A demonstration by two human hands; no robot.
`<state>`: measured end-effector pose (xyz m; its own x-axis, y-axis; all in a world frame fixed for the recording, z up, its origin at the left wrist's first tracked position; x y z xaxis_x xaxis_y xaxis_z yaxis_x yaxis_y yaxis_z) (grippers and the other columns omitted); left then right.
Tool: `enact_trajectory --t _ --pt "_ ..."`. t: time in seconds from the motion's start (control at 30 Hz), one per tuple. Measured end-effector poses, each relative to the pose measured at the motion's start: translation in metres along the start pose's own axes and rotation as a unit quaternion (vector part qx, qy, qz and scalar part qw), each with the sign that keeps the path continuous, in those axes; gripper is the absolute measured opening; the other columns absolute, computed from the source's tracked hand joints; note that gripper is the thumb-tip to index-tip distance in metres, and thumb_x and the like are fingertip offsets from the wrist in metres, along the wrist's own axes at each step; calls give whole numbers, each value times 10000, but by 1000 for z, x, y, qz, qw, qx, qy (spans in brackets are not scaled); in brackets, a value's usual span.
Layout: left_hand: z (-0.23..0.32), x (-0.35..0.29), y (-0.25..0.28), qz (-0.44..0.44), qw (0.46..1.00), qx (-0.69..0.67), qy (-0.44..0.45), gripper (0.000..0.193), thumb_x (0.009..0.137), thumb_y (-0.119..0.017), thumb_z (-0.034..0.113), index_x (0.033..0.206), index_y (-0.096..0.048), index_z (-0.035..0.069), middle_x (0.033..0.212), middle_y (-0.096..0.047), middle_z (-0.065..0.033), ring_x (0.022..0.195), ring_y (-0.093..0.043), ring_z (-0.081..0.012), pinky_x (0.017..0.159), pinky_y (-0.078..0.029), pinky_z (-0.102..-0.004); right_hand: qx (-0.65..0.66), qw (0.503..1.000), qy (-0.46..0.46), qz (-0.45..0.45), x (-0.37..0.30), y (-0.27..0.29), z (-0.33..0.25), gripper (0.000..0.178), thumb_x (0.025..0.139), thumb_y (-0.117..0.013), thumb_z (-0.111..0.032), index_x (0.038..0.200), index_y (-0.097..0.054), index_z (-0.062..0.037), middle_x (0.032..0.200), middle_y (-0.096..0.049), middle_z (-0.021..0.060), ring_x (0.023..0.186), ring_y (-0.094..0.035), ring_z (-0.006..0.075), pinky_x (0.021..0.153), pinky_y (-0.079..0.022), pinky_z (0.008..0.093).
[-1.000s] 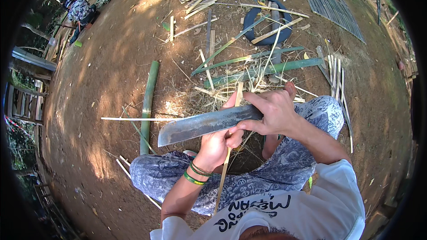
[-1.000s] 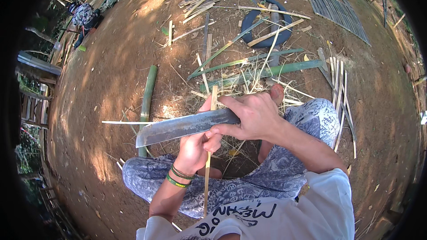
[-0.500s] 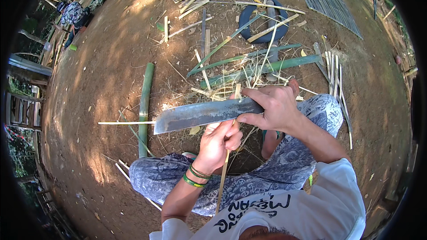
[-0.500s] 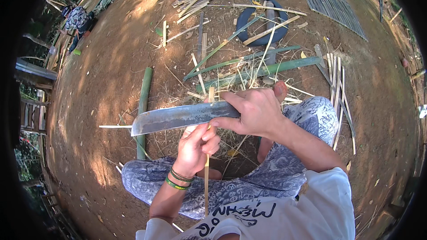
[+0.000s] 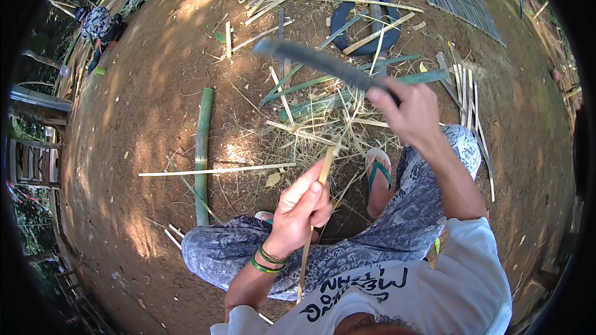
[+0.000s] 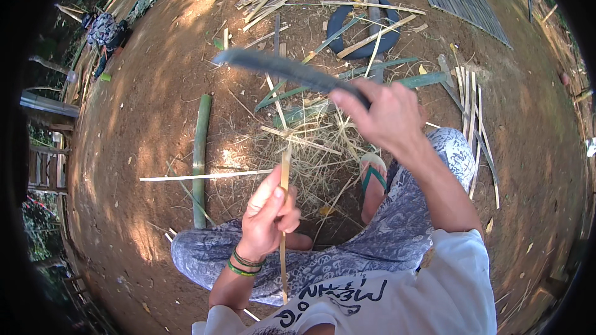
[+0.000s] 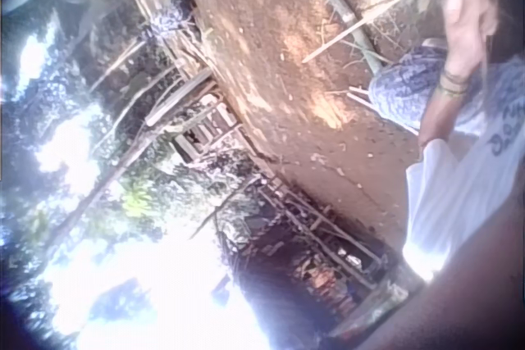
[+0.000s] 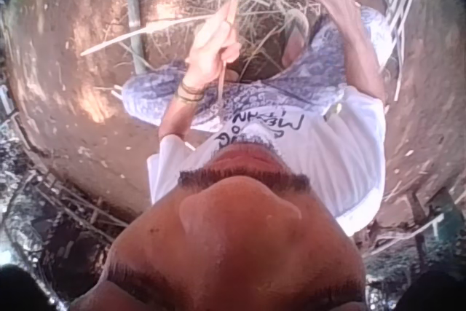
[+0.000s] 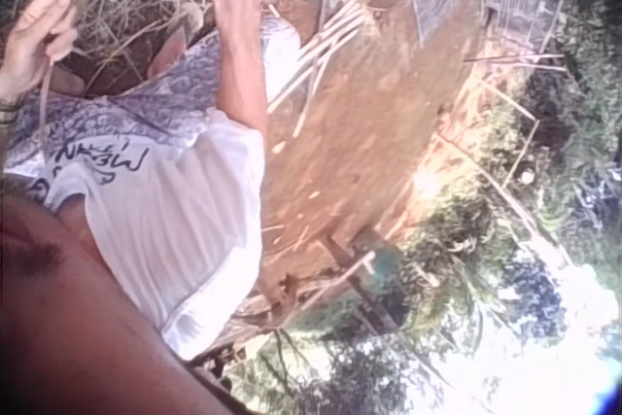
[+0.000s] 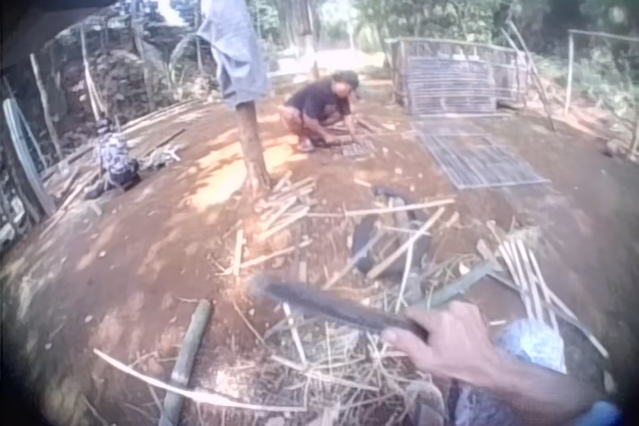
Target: The person sits on the ground and uses a large knife to split long bamboo strips into thinner slats. They hold the bamboo vertically and repeatedly strike it with the knife to separate the layers, occasionally adjusting the position of the bamboo or inspecting the split.
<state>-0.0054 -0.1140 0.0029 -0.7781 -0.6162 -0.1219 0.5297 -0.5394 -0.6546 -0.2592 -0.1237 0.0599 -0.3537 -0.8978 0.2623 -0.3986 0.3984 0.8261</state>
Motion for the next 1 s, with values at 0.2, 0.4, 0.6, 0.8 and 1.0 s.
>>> enact_trajectory --t 0.2,0.4,0.6,0.8,1.0 --pt "1 6 4 22 998 -45 38 495 1095 -396 249 1572 -267 205 721 -324 47 521 -287 -46 464 -258 -199 246 966 -66 -35 -4 3 11 566 959 -564 -555 970 -757 -23 557 -450 -39 532 -441 85 494 -340 307" --pt "-5 16 -4 38 999 -25 27 450 1098 -395 234 1542 -333 192 731 -342 33 535 -316 -57 479 -290 -208 295 941 10 -164 -25 -24 -45 454 756 -868 -316 1067 -718 -22 573 -508 -44 524 -452 47 482 -321 247" --pt "-10 21 -4 62 998 12 6 449 1099 -397 202 1542 -348 144 739 -377 25 558 -355 -63 495 -315 -219 292 951 85 -64 -22 -25 -52 352 776 -839 -237 1032 -722 -27 644 -663 87 521 -639 146 499 -456 302" --pt "-12 24 -3 78 997 26 12 450 1096 -406 185 1540 -353 135 703 -381 28 540 -363 -63 487 -326 -224 244 964 110 2 -23 -29 -44 225 718 -784 -90 915 -692 -33 609 -640 99 519 -656 234 490 -459 334" --pt "-14 26 3 93 995 35 32 398 1094 -421 181 1488 -421 122 702 -393 35 531 -366 -61 474 -316 -224 146 969 190 57 -25 -28 -48 228 654 -694 1 871 -656 -59 620 -640 96 551 -652 304 495 -458 388"
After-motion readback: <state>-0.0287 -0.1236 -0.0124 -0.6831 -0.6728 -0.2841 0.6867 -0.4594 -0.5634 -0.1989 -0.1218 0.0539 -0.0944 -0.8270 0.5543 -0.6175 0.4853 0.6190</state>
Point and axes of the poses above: each hand's wrist, its own x-axis towards the middle knuckle, its own y-axis out of the back of the hand, z = x × y, the point moved 5 cm from there along x, towards the middle knuckle
